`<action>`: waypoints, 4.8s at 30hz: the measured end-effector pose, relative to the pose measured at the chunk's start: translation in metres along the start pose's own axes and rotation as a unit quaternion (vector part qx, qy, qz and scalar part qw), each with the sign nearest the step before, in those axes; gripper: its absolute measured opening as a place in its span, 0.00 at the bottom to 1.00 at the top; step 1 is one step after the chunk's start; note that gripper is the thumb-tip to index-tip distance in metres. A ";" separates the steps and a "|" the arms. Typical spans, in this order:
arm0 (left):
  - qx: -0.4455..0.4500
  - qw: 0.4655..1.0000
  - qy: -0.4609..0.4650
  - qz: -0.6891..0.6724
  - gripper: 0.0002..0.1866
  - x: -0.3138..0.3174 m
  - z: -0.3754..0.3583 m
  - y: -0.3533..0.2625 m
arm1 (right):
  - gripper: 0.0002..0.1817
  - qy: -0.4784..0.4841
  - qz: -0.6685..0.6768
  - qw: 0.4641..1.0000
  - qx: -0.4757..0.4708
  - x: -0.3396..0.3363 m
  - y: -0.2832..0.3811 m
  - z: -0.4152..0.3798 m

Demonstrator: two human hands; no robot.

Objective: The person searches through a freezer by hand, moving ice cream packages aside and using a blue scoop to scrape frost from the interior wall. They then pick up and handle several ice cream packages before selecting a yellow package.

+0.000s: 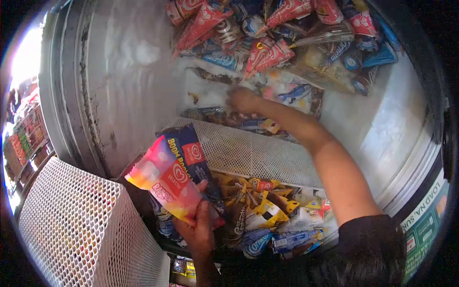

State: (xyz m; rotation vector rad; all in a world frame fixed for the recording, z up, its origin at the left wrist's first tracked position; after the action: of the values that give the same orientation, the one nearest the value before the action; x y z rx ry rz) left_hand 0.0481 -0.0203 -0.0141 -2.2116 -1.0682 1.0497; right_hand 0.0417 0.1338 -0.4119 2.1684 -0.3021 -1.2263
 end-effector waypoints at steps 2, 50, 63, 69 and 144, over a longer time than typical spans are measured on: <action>0.010 0.999 -0.007 -0.032 0.22 -0.004 0.003 0.009 | 0.20 -0.071 -0.025 0.995 -0.072 -0.012 -0.009 -0.065; -0.061 0.997 0.040 -0.025 0.14 0.005 -0.001 0.008 | 0.14 -0.112 0.280 0.934 0.192 -0.076 -0.013 -0.183; 0.230 0.961 0.152 0.016 0.15 -0.014 -0.082 -0.043 | 0.17 -0.424 0.780 0.425 0.176 -0.182 0.123 -0.294; 0.318 0.934 0.154 0.045 0.13 -0.018 -0.107 -0.050 | 0.22 -0.533 0.710 0.455 0.068 -0.160 0.131 -0.331; 0.562 0.810 0.135 0.097 0.11 0.129 -0.045 -0.105 | 0.16 -0.587 0.723 0.327 -0.162 -0.245 0.258 -0.430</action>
State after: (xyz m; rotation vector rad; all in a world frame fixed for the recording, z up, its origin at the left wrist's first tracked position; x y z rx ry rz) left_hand 0.0889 0.1419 0.0275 -1.3837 0.0204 1.0027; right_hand 0.2934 0.2235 0.0783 -0.3310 -1.7818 -1.0328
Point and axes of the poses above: each hand's wrist, its own z-axis towards the middle knuckle, its own x-axis out of the palm, y = z × x, the point moved 2 cm from there along z, towards the middle knuckle, and after that the axes turned 3 degrees about -x, right-handed, at the moved point
